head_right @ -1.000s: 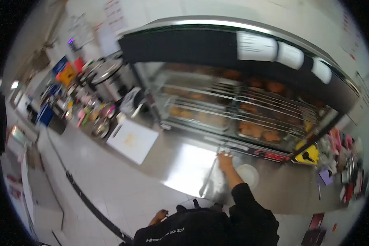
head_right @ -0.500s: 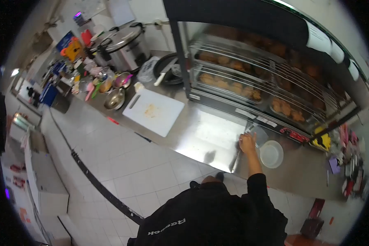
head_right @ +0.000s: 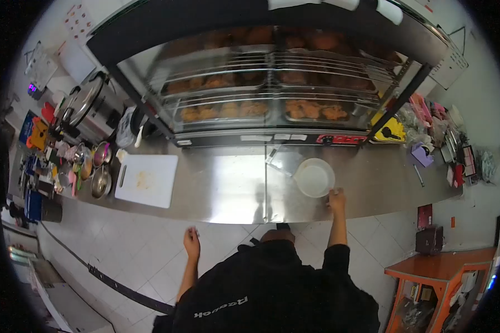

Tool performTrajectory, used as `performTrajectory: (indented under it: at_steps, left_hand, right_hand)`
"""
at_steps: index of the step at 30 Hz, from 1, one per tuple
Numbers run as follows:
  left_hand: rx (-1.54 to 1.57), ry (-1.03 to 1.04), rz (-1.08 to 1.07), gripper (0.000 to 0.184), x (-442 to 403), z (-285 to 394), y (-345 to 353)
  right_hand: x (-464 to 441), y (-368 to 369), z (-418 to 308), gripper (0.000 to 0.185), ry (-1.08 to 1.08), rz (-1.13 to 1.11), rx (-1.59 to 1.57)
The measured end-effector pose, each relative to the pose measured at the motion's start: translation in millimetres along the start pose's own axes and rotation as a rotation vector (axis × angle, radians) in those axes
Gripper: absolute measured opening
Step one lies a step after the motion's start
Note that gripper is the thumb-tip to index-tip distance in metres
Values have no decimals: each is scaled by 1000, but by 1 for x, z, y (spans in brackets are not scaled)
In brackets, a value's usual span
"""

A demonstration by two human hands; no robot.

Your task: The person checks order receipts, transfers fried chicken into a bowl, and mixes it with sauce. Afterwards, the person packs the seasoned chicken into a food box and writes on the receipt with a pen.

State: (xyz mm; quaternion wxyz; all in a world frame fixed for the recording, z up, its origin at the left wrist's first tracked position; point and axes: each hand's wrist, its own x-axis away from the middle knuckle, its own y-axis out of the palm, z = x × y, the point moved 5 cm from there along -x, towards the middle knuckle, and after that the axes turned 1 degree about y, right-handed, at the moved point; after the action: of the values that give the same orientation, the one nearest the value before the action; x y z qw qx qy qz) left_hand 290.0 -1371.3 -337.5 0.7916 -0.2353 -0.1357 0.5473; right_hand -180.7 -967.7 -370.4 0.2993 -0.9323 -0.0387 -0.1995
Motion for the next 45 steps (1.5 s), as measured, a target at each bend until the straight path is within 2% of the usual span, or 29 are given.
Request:
performTrajectory:
  at_steps: [3,4,6,8,9,11,13,15,17,19,21,24,26,29,32,33,35,38,42,45]
  left_hand:
    - [65,206,-200,17,-70,81,78]
    - [-41,376,-262,18,-79,134,103]
    - [-83,463,-432,24,-93,189,170]
    - [-132,552,-489,33,-103,214,239]
    - [-144,602,-446,38,-106,218,272]
    - [-155,589,-466,42,-105,222,321]
    - [-522,683,-418,42,-78,225,346]
    - [-620,559,-382,41,-50,234,347]
    - [-531,414,-462,43,-11,243,342]
    - [-509,476,-563,40,27,248,343]
    - [-454,602,-570,38,56,251,342]
    - [-478,613,-511,41,72,256,344]
    - [-484,630,-464,43,74,258,343]
    - [-458,734,-424,37,76,269,340]
    - [-440,735,-519,37,90,266,348]
    - [-416,690,-599,40,94,267,351]
    - [-375,747,-613,42,103,276,348]
    - [-316,721,-609,44,108,268,344]
    - [-450,598,-520,49,104,254,327]
    - [-505,580,-533,53,103,248,318]
  right_hand:
    - [5,7,8,28,-112,-89,-207]
    - [4,8,6,24,-124,-137,-271]
    - [6,3,-4,19,-124,-105,-271]
    - [1,-22,-13,16,-150,-79,-255]
    - [4,-36,-18,15,-173,-67,-240]
    - [-3,-50,-14,15,-164,-79,-302]
    - [-13,-75,5,16,-113,-125,-427]
    - [-13,-102,19,15,-52,-120,-498]
    - [-20,-123,34,15,-12,-79,-483]
    - [-30,-137,37,16,-16,-139,-500]
    - [-33,-140,33,17,-24,-189,-515]
    - [-47,-139,7,18,-73,-219,-529]
    - [-47,-125,-21,19,-128,-219,-555]
    - [-50,-91,-53,19,-80,-408,-593]
    - [-45,-55,-75,19,-99,-540,-572]
    - [-46,-42,-77,20,-102,-564,-582]
    - [-47,-18,-75,22,-96,-601,-595]
    - [-48,5,-66,25,-51,-641,-445]
    - [-44,13,-65,27,-70,-690,-441]
    - [-40,12,-65,29,-56,-684,-418]
